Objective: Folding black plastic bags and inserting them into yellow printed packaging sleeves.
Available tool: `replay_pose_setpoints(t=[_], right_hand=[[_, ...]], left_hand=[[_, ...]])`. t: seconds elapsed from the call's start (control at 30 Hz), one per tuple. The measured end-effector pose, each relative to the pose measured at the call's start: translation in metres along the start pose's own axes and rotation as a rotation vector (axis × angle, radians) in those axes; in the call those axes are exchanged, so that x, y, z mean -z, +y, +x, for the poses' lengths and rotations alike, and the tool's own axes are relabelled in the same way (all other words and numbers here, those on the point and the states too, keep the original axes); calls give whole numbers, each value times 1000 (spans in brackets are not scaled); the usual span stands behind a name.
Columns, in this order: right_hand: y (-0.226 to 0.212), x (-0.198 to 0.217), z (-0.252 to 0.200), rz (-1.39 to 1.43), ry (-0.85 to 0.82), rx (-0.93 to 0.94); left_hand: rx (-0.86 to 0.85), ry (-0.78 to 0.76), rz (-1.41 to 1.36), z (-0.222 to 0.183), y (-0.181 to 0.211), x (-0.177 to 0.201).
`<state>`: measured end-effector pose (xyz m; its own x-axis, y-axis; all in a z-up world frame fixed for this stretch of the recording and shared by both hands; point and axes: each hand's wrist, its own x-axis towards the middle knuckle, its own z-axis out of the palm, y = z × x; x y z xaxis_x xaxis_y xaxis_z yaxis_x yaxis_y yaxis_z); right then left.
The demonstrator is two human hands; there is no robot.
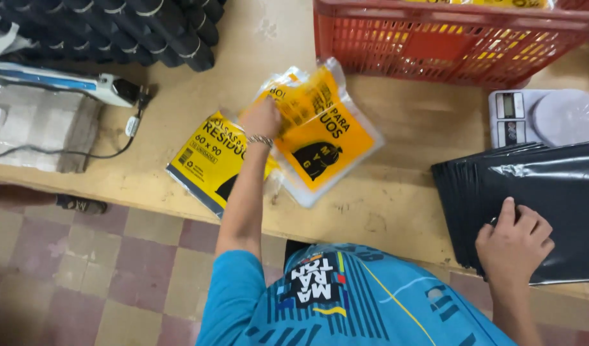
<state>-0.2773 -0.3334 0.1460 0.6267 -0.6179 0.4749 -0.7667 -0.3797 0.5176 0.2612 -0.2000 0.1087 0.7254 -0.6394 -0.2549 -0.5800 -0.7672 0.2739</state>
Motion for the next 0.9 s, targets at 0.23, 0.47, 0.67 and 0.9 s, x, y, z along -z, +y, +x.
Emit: replay_pose_setpoints(t=[0.23,0.47,0.67,0.9], right_hand=[[12,-19,0,46,-42,86],[-4,-1,9,306,-91,-37],[9,3,17,372,-104,15],[11,-53,-4,463,50,-54]], left_hand=[[-406,753,236,-30,17,-52],[-374,91,19,-68,37,-167],[-350,0,-51,-59,32,-166],[-271,30,-19,-67,40,-161]])
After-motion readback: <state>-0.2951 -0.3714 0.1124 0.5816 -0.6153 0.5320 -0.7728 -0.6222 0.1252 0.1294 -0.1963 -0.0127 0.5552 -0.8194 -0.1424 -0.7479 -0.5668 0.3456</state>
